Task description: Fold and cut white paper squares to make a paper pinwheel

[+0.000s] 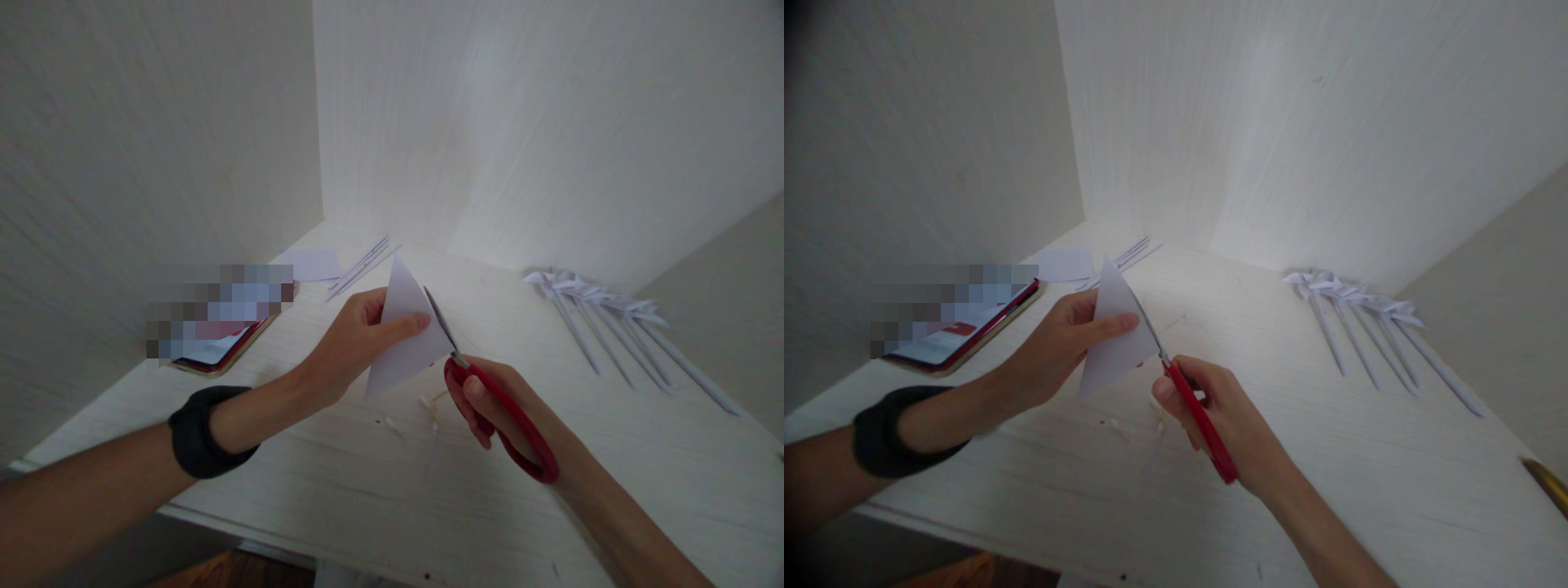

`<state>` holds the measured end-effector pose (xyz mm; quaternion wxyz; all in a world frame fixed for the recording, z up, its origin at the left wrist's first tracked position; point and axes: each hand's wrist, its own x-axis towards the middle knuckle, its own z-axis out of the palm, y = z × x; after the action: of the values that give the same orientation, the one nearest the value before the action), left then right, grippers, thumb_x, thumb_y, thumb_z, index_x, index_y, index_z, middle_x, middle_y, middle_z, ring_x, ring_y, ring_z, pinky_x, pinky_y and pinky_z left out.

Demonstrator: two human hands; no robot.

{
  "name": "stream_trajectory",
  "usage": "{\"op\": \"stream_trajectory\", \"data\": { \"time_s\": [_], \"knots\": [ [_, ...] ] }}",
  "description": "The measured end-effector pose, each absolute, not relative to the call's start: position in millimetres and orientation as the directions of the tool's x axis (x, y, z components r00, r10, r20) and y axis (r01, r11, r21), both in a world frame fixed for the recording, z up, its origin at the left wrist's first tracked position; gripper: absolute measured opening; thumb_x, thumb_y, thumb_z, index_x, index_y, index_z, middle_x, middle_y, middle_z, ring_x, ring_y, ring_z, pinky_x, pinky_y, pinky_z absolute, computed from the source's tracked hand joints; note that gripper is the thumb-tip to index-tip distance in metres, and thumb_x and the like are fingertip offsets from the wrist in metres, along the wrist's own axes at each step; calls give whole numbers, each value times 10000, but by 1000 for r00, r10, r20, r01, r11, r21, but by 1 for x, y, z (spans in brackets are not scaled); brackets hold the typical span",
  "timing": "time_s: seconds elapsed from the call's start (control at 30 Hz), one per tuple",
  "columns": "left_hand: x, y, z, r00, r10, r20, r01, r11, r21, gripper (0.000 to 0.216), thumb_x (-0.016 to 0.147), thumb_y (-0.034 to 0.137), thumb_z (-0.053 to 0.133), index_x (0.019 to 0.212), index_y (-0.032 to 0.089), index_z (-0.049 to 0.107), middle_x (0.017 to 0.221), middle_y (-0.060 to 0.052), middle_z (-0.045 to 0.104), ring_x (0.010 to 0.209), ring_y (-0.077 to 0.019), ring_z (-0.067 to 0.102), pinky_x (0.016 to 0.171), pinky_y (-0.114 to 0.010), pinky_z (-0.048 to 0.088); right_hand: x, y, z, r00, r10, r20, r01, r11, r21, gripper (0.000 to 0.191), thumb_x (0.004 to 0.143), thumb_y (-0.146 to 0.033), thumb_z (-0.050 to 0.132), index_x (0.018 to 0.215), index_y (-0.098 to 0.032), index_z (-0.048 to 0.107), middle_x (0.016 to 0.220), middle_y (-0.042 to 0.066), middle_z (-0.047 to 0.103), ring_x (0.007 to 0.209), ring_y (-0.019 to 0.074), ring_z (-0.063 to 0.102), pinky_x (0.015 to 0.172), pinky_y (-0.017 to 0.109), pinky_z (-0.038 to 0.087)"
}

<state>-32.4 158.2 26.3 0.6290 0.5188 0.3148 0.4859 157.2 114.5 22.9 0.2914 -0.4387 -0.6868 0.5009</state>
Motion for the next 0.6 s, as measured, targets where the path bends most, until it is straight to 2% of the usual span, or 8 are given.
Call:
{"op": "stream_trajectory", "data": {
  "time_s": [0.23,0.6],
  "knots": [
    [-33,158,24,329,937,119,-285,-21,958,133,749,233,697,872,183,714,830,-5,741,703,-123,644,630,-196,491,157,115,22,-450,893,-17,299,133,-945,568,804,-732,459,630,-191,444,477,-54,392,402,79,337,387,214,260],
    [-32,158,25,325,939,109,-259,-22,966,221,752,294,691,934,169,706,929,-45,741,751,-160,657,664,-241,501,156,114,24,-431,901,-49,293,88,-952,549,800,-714,488,629,-193,457,461,-55,399,382,77,336,367,207,259]
  ]
}}
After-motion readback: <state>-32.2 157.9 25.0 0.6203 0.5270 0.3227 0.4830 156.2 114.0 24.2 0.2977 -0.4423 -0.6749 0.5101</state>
